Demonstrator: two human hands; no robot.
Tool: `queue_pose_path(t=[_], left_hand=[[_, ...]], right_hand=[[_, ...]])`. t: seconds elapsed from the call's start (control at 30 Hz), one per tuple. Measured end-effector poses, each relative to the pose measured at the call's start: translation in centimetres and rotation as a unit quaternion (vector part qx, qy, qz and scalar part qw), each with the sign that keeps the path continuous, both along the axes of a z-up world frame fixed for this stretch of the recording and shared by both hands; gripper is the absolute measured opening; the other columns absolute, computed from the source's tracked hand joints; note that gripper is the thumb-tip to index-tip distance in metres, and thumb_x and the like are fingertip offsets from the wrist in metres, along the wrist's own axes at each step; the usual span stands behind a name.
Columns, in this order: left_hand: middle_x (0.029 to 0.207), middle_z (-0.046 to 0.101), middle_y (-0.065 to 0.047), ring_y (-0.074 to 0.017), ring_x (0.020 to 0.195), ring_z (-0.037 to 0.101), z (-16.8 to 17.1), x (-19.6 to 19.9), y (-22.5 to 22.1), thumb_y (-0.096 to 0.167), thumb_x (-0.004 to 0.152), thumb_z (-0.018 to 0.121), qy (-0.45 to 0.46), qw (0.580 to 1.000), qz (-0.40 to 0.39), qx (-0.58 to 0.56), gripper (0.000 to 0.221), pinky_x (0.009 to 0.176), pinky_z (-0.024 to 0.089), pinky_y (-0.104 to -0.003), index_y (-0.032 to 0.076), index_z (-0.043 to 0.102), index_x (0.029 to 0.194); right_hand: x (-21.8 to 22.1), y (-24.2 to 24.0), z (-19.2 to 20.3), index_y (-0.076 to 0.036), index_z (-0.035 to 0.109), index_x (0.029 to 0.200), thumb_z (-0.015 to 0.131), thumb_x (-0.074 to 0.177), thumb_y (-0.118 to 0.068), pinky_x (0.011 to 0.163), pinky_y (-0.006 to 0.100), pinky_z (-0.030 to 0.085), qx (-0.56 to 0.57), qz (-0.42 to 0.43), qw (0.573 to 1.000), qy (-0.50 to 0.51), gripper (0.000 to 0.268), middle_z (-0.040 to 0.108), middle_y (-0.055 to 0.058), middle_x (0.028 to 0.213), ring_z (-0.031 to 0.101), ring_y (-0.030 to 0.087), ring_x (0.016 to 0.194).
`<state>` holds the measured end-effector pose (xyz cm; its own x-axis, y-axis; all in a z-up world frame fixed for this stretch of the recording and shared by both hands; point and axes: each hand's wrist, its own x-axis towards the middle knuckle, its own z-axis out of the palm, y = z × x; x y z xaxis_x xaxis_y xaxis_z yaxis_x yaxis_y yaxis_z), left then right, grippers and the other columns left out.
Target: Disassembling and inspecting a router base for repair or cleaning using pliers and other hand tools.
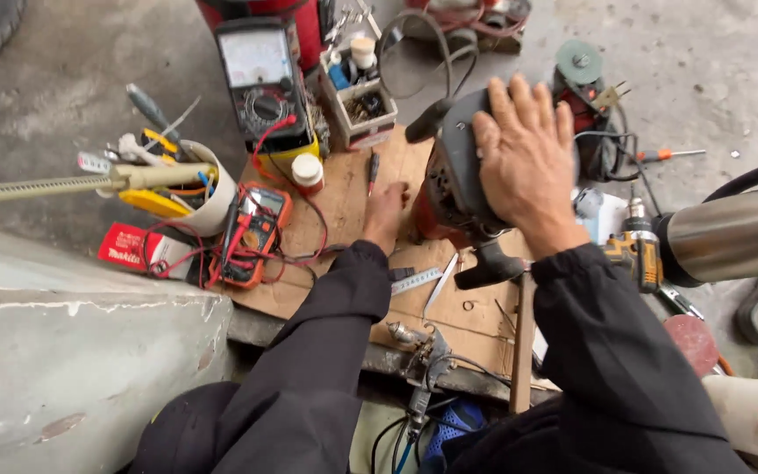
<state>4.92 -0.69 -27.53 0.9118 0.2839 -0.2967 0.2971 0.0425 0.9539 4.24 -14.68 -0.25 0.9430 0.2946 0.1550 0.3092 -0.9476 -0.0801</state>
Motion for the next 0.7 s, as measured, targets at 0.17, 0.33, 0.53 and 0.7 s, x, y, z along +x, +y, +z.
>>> queue_pose_path(t=[0.17, 0.33, 0.53, 0.7], left_hand=[[0.115, 0.078, -0.01, -0.0207, 0.106, 0.066, 3.1, 1.1, 0.1, 0.025, 0.099, 0.068, 0.072, 0.935, -0.042, -0.345, 0.037, 0.098, 0.047, -0.032, -0.004, 0.082, 0.117], [0.116, 0.079, -0.007, -0.0156, 0.103, 0.065, 6.2, 2.2, 1.1, 0.042, 0.097, 0.069, 0.087, 0.935, -0.132, -0.317, 0.047, 0.099, 0.047, -0.031, 0.005, 0.082, 0.123], [0.118, 0.08, -0.017, -0.0243, 0.103, 0.073, 3.6, 2.9, 0.8, 0.029, 0.091, 0.087, 0.062, 0.844, -0.164, -0.506, 0.043, 0.096, 0.055, -0.038, -0.001, 0.079, 0.12], [0.117, 0.082, -0.011, -0.0166, 0.1, 0.075, 1.1, 3.5, 0.6, 0.025, 0.1, 0.082, 0.016, 0.834, -0.186, -0.519, 0.043, 0.096, 0.058, -0.031, 0.001, 0.075, 0.135]], right_hand=[[-0.6, -0.2, 0.6, -0.011, 0.032, 0.175, 0.017, 0.117, -0.054, 0.133, 0.057, 0.005, 0.013, -0.009, 0.999, 0.033, 0.074, 0.026, 0.018, 0.182, 0.016, 0.038, 0.167], [-1.5, -0.4, 0.5, 0.003, 0.055, 0.171, 0.047, 0.128, -0.03, 0.129, 0.056, 0.016, 0.067, 0.073, 0.992, -0.078, 0.054, 0.046, 0.025, 0.175, 0.035, 0.046, 0.16], [-2.2, -0.1, 1.5, -0.002, 0.05, 0.174, 0.05, 0.129, -0.023, 0.131, 0.056, 0.017, 0.074, 0.068, 0.993, -0.066, 0.05, 0.047, 0.021, 0.177, 0.039, 0.042, 0.162], [-2.0, -0.3, 1.4, 0.003, 0.054, 0.171, 0.047, 0.13, -0.023, 0.129, 0.058, 0.016, 0.08, 0.082, 0.991, -0.067, 0.049, 0.049, 0.028, 0.173, 0.04, 0.047, 0.16]])
